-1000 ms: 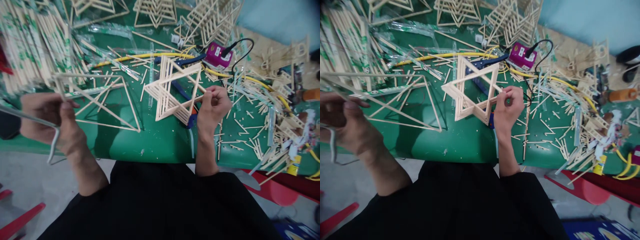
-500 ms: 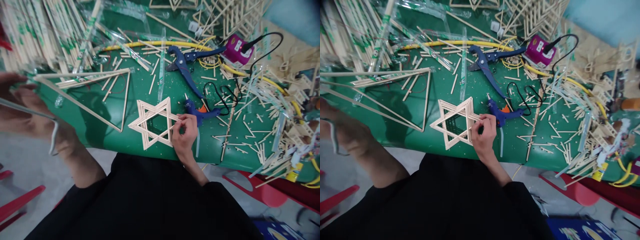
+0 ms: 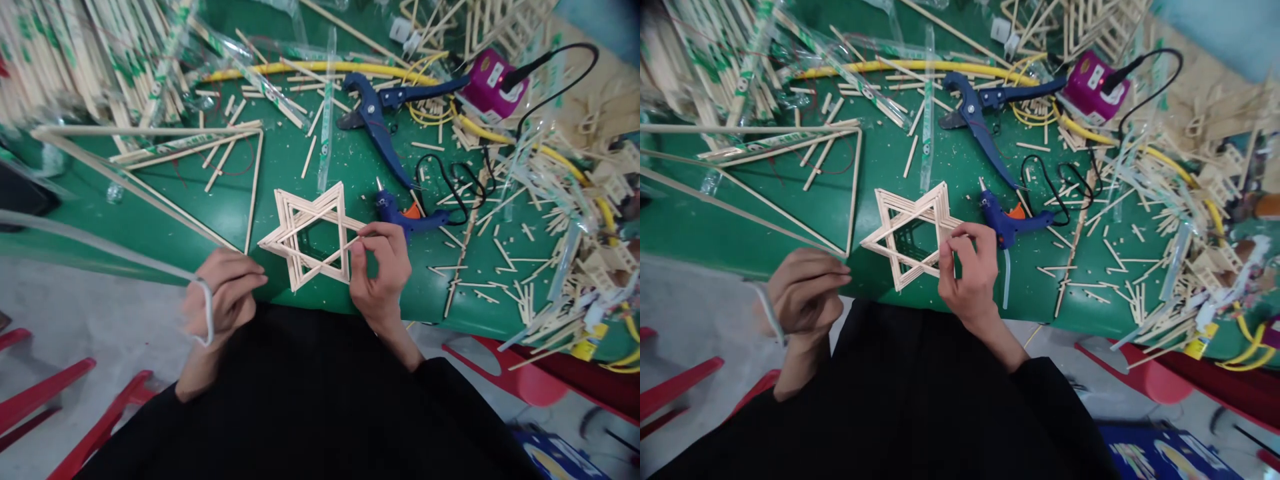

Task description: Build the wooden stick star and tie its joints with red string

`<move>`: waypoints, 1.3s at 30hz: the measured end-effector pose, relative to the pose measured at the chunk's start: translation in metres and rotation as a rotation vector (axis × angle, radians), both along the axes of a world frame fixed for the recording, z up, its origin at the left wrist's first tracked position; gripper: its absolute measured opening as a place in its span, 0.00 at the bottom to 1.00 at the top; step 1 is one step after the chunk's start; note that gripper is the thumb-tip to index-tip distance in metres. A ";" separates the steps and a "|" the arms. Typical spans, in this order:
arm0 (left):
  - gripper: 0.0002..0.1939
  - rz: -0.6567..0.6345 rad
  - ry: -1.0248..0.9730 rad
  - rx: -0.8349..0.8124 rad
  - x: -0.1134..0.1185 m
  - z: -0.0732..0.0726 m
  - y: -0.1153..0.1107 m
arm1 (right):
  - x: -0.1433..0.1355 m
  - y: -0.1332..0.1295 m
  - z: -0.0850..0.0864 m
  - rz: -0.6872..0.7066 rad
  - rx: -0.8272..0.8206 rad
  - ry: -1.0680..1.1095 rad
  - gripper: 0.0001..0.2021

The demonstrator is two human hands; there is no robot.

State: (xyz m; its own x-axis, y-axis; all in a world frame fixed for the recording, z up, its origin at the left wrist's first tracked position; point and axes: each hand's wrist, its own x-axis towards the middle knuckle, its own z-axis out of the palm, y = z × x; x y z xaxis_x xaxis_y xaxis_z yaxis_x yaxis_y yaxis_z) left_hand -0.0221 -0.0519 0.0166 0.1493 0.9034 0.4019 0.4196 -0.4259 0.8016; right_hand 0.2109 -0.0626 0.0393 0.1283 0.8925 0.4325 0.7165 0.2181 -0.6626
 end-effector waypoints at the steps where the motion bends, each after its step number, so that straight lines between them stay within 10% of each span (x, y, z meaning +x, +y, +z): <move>1: 0.07 -0.039 0.002 0.102 0.009 0.005 0.006 | -0.001 0.001 0.003 0.054 -0.008 0.053 0.07; 6: 0.16 -0.121 0.182 0.281 0.039 0.027 0.043 | -0.003 0.004 0.012 0.204 -0.065 0.195 0.07; 15: 0.25 -0.541 0.111 -0.063 0.056 0.038 0.061 | 0.000 0.010 0.014 0.265 -0.119 0.510 0.09; 22: 0.03 -0.504 -0.025 -0.054 0.069 0.036 0.059 | 0.006 0.011 0.012 0.252 -0.176 0.550 0.10; 39: 0.07 -0.336 -0.345 -0.259 0.074 0.037 0.061 | 0.029 0.016 0.015 0.234 -0.168 0.703 0.11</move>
